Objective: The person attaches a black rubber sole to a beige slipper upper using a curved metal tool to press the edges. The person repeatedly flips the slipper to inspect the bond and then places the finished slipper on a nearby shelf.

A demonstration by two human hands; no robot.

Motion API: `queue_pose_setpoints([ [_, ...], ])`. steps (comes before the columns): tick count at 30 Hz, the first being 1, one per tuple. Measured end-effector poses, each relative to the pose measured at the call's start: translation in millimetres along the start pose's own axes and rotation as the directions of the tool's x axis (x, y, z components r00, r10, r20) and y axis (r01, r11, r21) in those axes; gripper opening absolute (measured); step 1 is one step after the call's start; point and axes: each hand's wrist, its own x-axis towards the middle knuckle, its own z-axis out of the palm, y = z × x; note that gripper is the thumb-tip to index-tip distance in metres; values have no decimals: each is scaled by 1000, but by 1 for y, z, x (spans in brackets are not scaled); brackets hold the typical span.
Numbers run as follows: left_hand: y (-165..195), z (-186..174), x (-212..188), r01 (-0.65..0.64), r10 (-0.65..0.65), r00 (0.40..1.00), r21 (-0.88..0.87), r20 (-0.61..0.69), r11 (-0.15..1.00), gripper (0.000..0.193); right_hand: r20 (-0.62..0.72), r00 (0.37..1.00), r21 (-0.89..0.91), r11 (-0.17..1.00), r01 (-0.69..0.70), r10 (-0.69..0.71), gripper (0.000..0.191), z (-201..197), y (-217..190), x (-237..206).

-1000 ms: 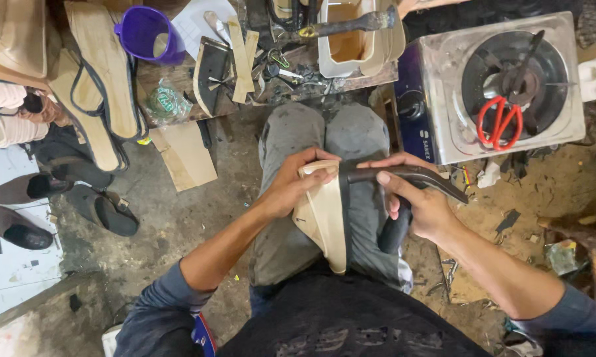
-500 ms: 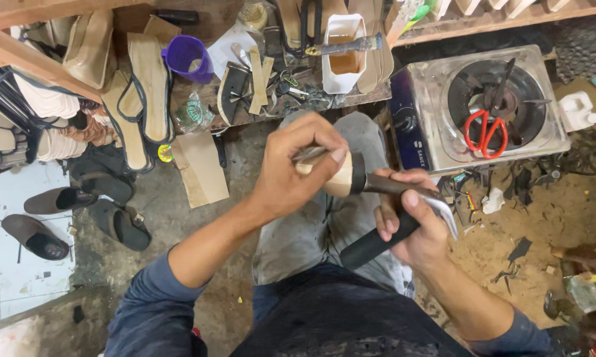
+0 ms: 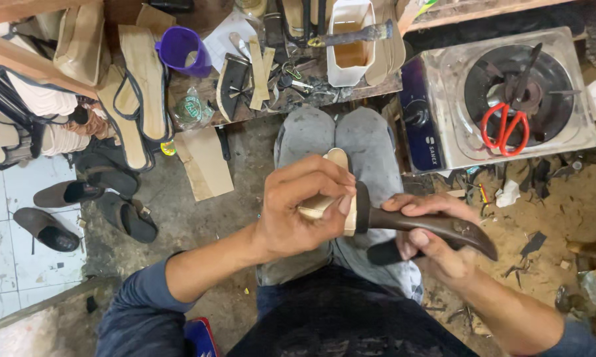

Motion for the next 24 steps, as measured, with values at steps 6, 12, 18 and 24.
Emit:
queue_pose_setpoints([
  [6, 5, 3, -2, -41, 40, 999, 53, 25, 998, 13, -224, 974, 395, 917, 62, 30, 30, 29, 23, -28],
  [12, 2, 4, 0, -70, 69, 996, 24, 55, 997, 13, -27, 967, -250, 935, -251, 252, 26, -18, -32, -3],
  [18, -3, 6, 4, -43, 42, 998, 41, 40, 998, 13, 222, 924, -627, 771, -111, 313, 27, -24, -65, 53],
  [24, -3, -2, 8, -115, 115, 993, 77, -1, 990, 12, 129, 965, -62, 973, -222, 228, 26, -15, -40, 48],
])
